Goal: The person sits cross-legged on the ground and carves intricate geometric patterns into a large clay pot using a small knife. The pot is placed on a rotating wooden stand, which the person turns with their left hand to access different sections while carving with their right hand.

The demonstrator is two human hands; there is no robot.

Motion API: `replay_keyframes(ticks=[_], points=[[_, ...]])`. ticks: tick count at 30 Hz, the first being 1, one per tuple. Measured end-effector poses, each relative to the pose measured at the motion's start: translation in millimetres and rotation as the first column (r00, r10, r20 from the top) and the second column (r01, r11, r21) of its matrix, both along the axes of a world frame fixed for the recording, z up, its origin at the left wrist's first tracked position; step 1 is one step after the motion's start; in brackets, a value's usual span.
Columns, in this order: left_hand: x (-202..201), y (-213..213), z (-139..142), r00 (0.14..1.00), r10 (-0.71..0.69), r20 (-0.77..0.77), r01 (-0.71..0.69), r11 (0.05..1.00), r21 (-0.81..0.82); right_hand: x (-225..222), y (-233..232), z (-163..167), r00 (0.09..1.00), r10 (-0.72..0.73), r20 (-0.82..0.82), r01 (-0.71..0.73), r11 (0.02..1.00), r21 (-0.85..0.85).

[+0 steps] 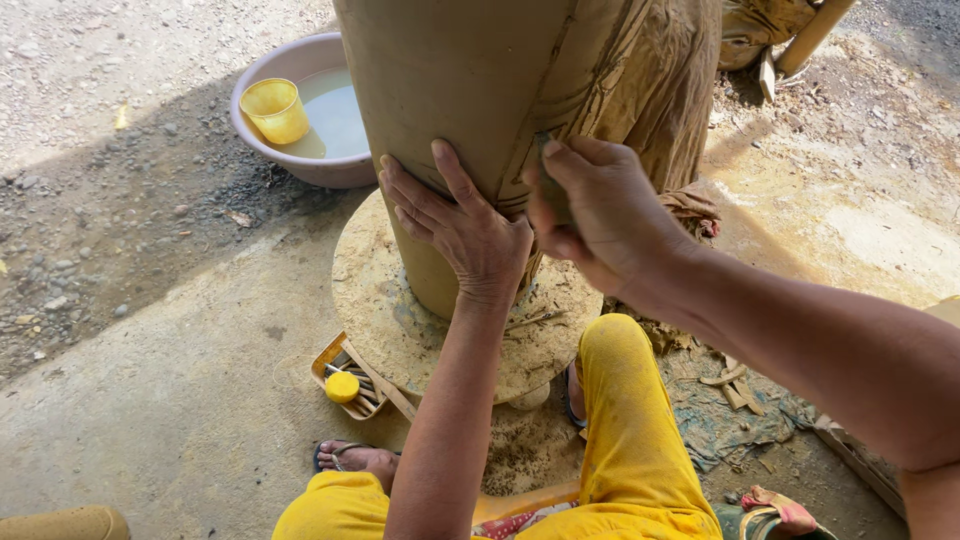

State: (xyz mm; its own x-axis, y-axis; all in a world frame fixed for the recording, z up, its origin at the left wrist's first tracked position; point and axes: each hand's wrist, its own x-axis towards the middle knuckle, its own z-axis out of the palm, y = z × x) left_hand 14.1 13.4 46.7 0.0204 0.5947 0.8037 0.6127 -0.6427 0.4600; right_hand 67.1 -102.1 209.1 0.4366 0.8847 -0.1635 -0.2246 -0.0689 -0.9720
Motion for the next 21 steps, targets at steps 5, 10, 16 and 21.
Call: replay_keyframes(ticks=[5, 10, 16, 21], points=[[-3, -2, 6, 0.999, -0.016, -0.029, 0.016, 1.0, -0.022, 36, -32, 0, 0.959, 0.166, 0.231, -0.15, 0.985, -0.084], [-6, -5, 8, 0.999, -0.037, -0.016, 0.037, 0.999, 0.003, 67, -39, -30, 0.575, 0.087, 0.813, -0.105, 0.994, -0.032], [-7, -6, 10, 0.997, -0.069, -0.035, 0.068, 0.997, -0.027, 83, -22, -60, 0.294, -0.112, 0.949, -0.115, 0.982, 0.152], [-8, -6, 11, 0.997, -0.055, -0.061, 0.05, 0.996, -0.07, 75, -18, -56, 0.242, -0.143, 0.96, -0.099, 0.98, 0.171]])
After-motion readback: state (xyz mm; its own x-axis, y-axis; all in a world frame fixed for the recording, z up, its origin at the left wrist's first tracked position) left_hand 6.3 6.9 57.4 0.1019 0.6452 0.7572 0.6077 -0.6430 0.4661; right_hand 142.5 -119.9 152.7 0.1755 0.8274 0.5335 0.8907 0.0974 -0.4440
